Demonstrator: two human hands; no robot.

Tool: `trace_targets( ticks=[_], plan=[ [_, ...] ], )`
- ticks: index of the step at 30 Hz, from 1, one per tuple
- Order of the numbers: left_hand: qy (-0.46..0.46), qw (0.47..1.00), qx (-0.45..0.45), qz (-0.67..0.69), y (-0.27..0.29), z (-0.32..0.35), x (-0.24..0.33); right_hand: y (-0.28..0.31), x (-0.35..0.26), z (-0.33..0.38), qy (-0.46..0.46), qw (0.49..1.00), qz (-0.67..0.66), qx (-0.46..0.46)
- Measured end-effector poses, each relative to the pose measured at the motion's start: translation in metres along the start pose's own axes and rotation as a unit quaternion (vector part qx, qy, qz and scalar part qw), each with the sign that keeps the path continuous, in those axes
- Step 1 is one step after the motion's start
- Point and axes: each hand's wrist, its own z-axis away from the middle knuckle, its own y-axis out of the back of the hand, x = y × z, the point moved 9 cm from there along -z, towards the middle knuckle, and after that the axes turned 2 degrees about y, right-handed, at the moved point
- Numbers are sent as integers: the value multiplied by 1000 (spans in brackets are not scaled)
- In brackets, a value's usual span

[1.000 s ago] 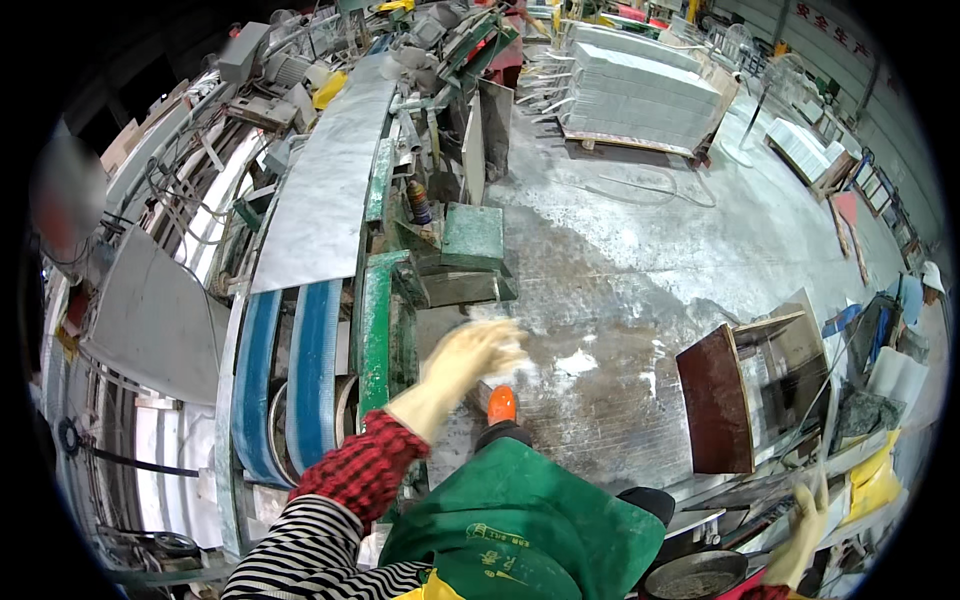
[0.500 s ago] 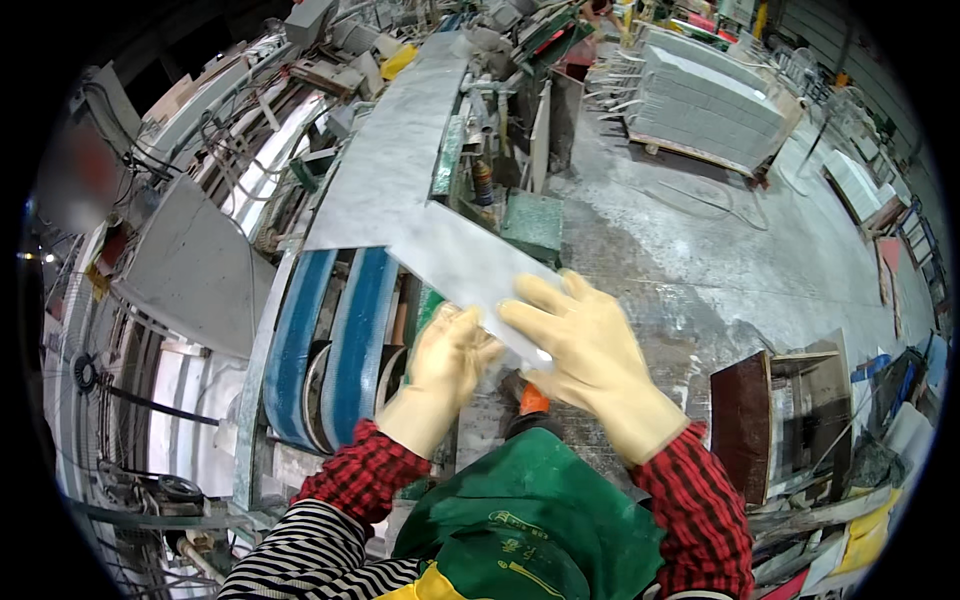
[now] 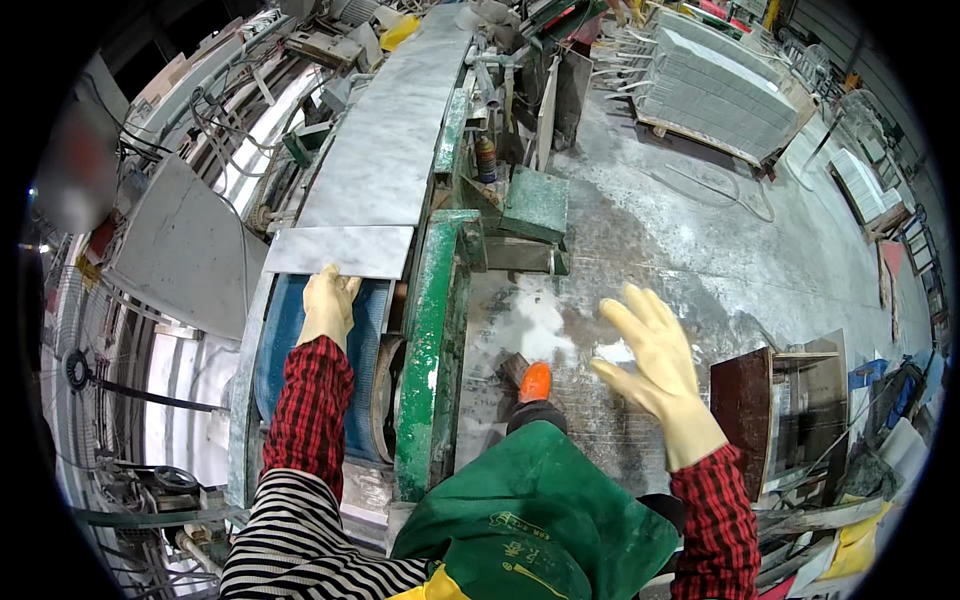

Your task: The person repeatedly picks up rectangular stone tiles from a conveyor belt and rubs their edges against a rotating polishing wheel. The person handles the tiles one at a time, moving them between the conveyor and the polishing machine in a continuous loop.

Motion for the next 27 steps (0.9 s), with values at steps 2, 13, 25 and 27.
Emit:
trace_targets(
  ticks=[2, 13, 25, 27],
  plan=[
    [3, 999, -20, 24, 6, -27, -16, -5, 36, 29, -56, 998, -3, 7],
    [-70, 826, -181, -530, -11, -107, -55, 18, 125, 168, -234, 966, -63, 89],
    [-228, 519, -215, -795, -37, -52, 5, 27, 189, 313, -375, 920, 42, 103],
    [-199, 726, -282, -595, -11, -79, -2, 42, 196, 374, -404, 901, 102, 120]
  ],
)
